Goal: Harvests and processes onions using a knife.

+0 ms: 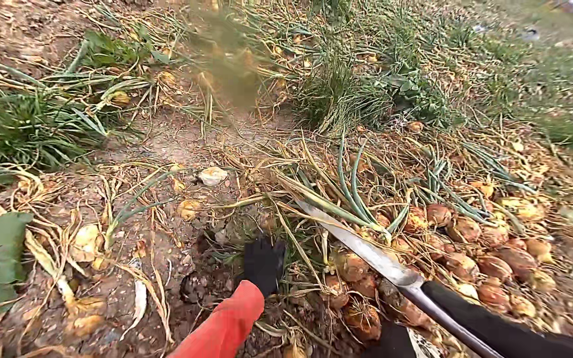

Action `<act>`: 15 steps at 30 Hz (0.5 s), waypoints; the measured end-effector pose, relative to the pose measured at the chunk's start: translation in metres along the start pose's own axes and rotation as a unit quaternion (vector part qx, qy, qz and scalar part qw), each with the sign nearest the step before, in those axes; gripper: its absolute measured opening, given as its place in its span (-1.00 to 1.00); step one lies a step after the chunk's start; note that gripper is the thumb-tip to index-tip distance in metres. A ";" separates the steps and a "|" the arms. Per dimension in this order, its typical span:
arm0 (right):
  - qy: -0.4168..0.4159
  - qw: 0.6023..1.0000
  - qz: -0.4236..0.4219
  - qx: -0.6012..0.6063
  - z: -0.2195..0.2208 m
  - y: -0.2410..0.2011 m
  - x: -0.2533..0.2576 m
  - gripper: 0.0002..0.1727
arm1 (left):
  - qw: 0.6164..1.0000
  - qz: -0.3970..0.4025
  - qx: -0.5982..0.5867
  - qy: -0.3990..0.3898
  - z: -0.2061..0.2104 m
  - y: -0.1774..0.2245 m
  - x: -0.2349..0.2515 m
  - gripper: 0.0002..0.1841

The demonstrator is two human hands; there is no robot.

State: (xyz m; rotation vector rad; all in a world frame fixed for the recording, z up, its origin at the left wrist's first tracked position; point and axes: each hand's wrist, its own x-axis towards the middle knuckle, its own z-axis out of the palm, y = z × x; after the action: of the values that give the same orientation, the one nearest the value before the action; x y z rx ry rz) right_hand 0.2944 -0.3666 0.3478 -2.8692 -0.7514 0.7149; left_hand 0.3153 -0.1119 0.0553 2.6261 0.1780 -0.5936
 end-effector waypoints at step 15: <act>-0.269 0.957 0.052 -0.090 -0.067 -0.078 0.184 -0.59 | 0.993 -0.004 -0.118 0.027 0.035 0.025 -0.027 -0.46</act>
State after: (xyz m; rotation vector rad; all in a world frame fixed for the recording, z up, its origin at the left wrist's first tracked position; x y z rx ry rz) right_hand 0.4326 -0.2071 0.3464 -2.9066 -0.7509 1.5568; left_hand 0.2828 -0.1510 0.0487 2.4150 0.2592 -0.4733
